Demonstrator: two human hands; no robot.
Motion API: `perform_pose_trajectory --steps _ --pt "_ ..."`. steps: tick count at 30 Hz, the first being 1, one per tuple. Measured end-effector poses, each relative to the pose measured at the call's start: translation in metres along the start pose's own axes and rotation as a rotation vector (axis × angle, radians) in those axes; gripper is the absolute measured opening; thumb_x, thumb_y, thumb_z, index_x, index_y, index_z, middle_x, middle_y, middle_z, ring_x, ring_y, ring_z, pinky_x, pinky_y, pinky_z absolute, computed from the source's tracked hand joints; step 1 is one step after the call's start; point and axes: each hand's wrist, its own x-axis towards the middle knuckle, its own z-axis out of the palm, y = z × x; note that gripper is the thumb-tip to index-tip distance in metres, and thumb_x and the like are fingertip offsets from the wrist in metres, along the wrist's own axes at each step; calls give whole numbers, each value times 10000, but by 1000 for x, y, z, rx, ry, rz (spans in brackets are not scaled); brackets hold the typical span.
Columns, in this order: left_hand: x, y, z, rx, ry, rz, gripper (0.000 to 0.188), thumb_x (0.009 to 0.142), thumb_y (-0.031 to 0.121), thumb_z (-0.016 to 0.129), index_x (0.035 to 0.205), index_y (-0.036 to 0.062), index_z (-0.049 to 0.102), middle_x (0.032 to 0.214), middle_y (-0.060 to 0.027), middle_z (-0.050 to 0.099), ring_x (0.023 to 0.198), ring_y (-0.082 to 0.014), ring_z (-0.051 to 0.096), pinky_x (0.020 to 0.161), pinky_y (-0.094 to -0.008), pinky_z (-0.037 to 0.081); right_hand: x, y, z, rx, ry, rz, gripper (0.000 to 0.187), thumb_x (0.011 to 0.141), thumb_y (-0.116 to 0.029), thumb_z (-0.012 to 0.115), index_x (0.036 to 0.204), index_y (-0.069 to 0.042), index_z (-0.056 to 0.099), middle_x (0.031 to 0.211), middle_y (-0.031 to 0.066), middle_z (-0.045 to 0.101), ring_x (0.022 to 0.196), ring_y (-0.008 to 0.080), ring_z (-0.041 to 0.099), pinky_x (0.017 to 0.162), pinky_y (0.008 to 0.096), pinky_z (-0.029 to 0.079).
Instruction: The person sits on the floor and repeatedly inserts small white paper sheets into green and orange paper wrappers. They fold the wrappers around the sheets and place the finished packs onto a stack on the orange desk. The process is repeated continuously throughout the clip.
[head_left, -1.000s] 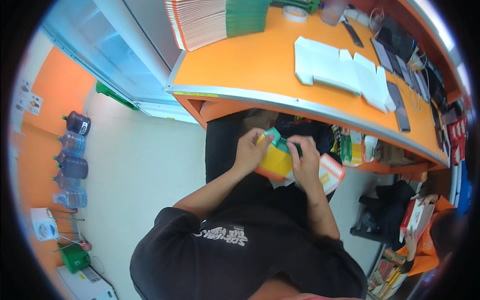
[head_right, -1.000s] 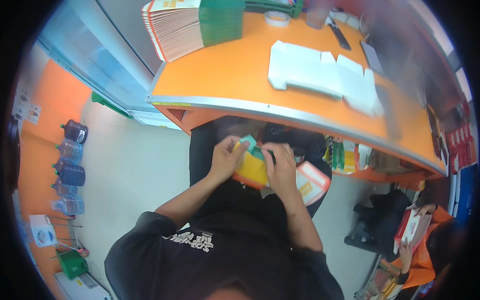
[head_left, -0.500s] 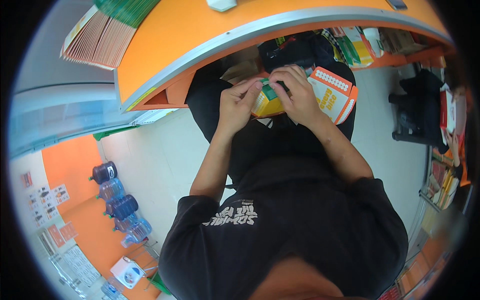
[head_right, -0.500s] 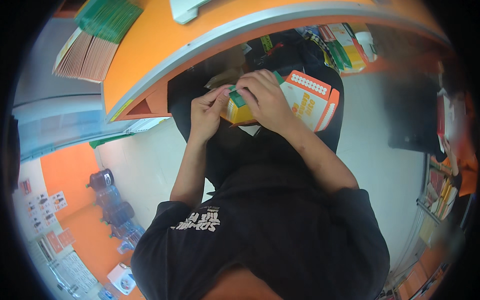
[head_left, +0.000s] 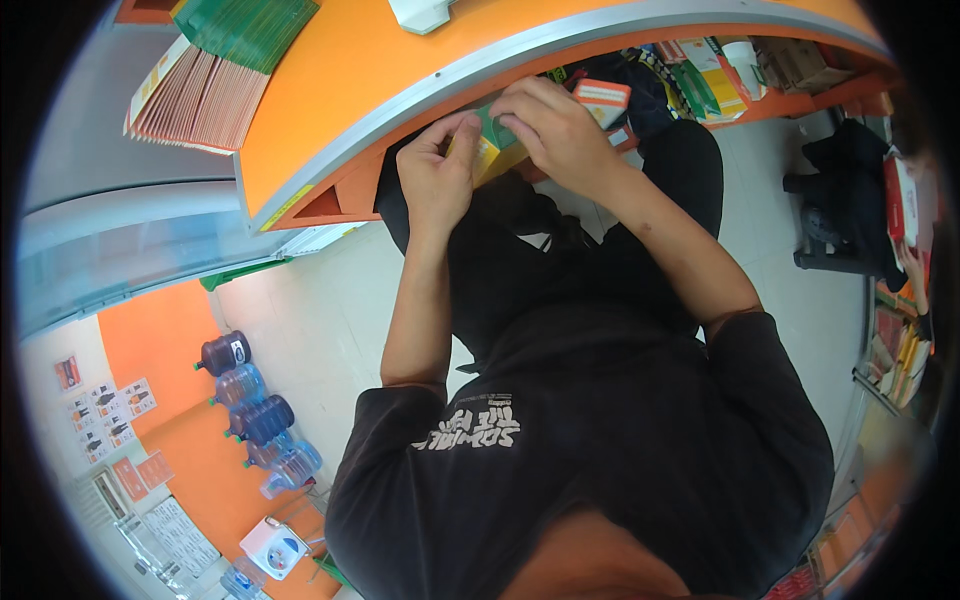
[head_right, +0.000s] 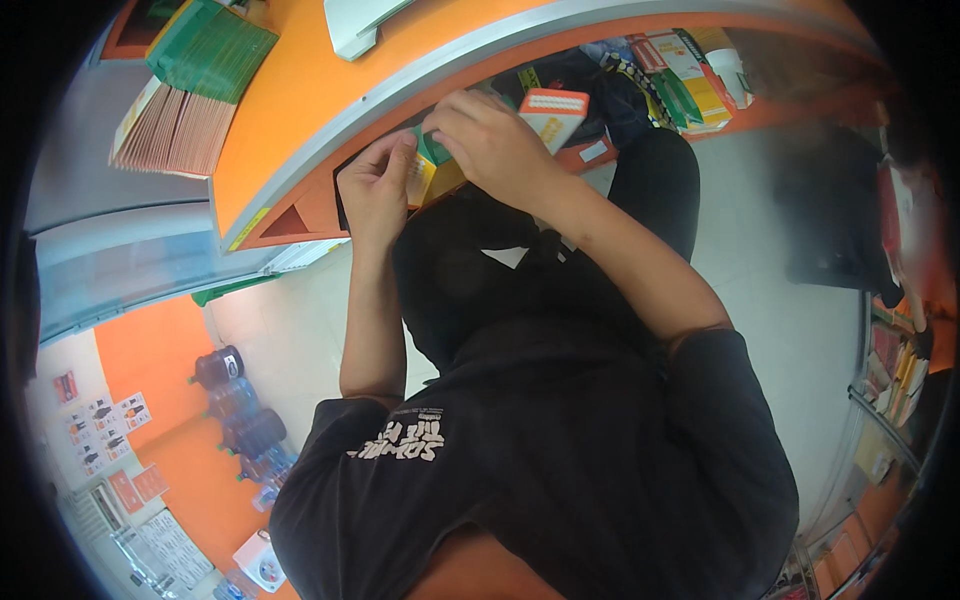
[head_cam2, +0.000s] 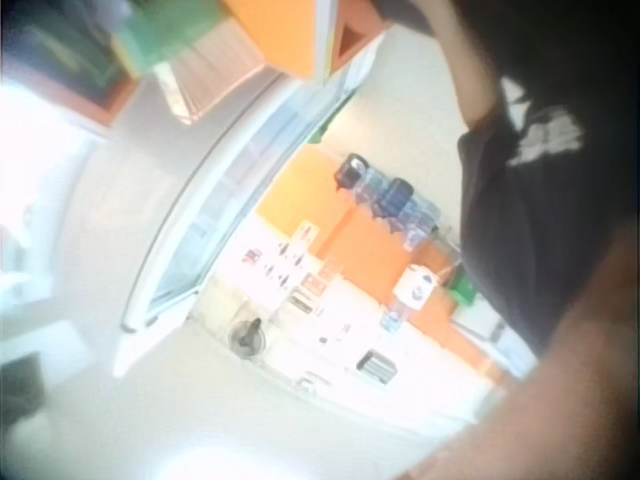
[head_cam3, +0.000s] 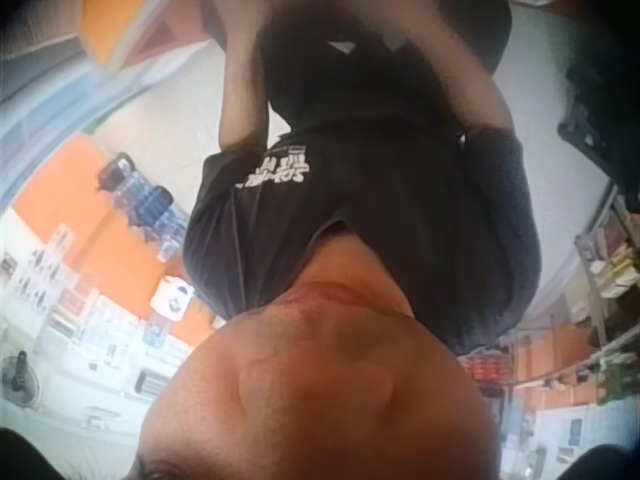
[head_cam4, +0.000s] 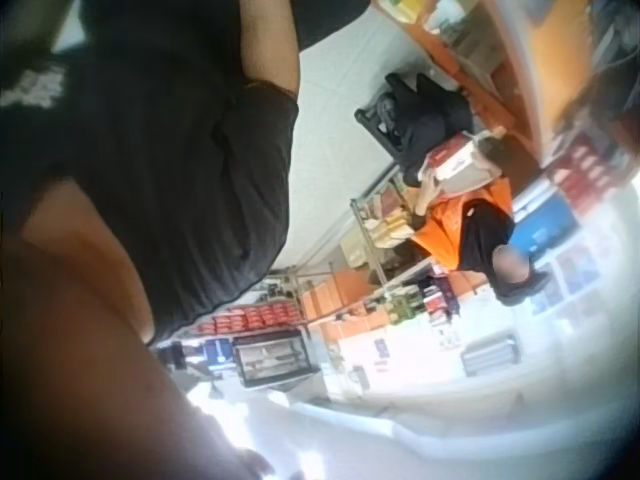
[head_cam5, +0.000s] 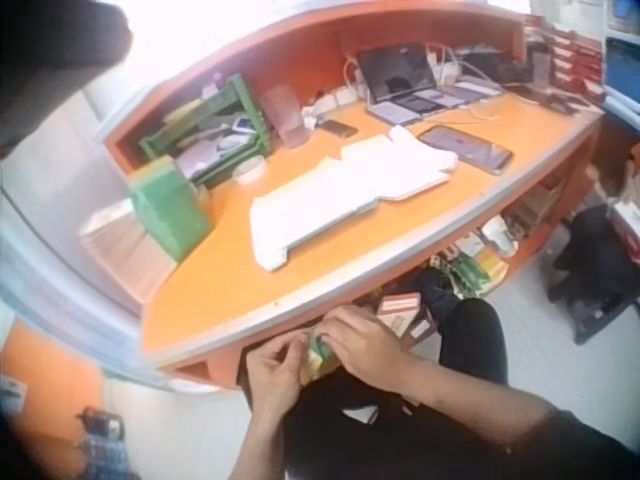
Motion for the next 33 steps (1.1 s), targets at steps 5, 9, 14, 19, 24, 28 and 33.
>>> perform_pose_trajectory --steps 5,9,14,19,24,28,33 --pt "-16 -17 4 24 -102 -33 210 904 164 660 972 -23 729 792 -69 709 736 -73 599 677 -234 483 -35 5 11 132 18 164 101 887 -40 608 978 -13 643 1052 102 624 960 277 626 812 343 506" --pt "-37 -37 13 61 -222 -140 217 918 176 650 996 -10 731 790 -72 710 728 -71 596 664 -235 479 -72 5 17 148 -15 268 129 888 -49 623 1009 -26 660 1092 84 637 998 257 635 851 337 509" --pt "-48 -52 22 -9 -292 -202 245 922 204 664 1021 -10 729 797 -53 705 717 -66 599 653 -227 479 -87 3 5 165 -41 370 97 884 -56 606 967 -12 629 1022 123 671 972 310 646 840 380 510" --pt "-54 -39 24 14 -416 -248 287 907 244 708 1027 -17 730 811 -41 699 688 -61 595 616 -214 473 -91 6 -4 206 -150 423 161 856 -41 662 994 -16 582 965 106 679 927 255 662 823 349 513" --pt "-50 -41 24 92 -553 -275 218 906 165 685 1006 -25 725 800 -55 695 687 -60 604 619 -208 478 -74 29 -30 523 -605 689 271 793 -48 760 895 -36 509 804 29 621 798 95 590 725 253 482" --pt "-48 -52 22 -24 -568 -274 175 905 115 660 972 -37 713 801 -59 694 688 -65 615 626 -201 486 -70 34 -30 644 -680 765 224 831 -76 744 916 -32 542 816 9 621 803 73 590 733 233 476" --pt "-41 -41 17 -106 -523 -368 213 862 162 714 971 -21 720 802 -71 712 704 -74 631 655 -224 492 -79 43 -23 788 -544 743 183 861 -127 729 955 -22 612 869 30 657 834 104 617 786 251 491"
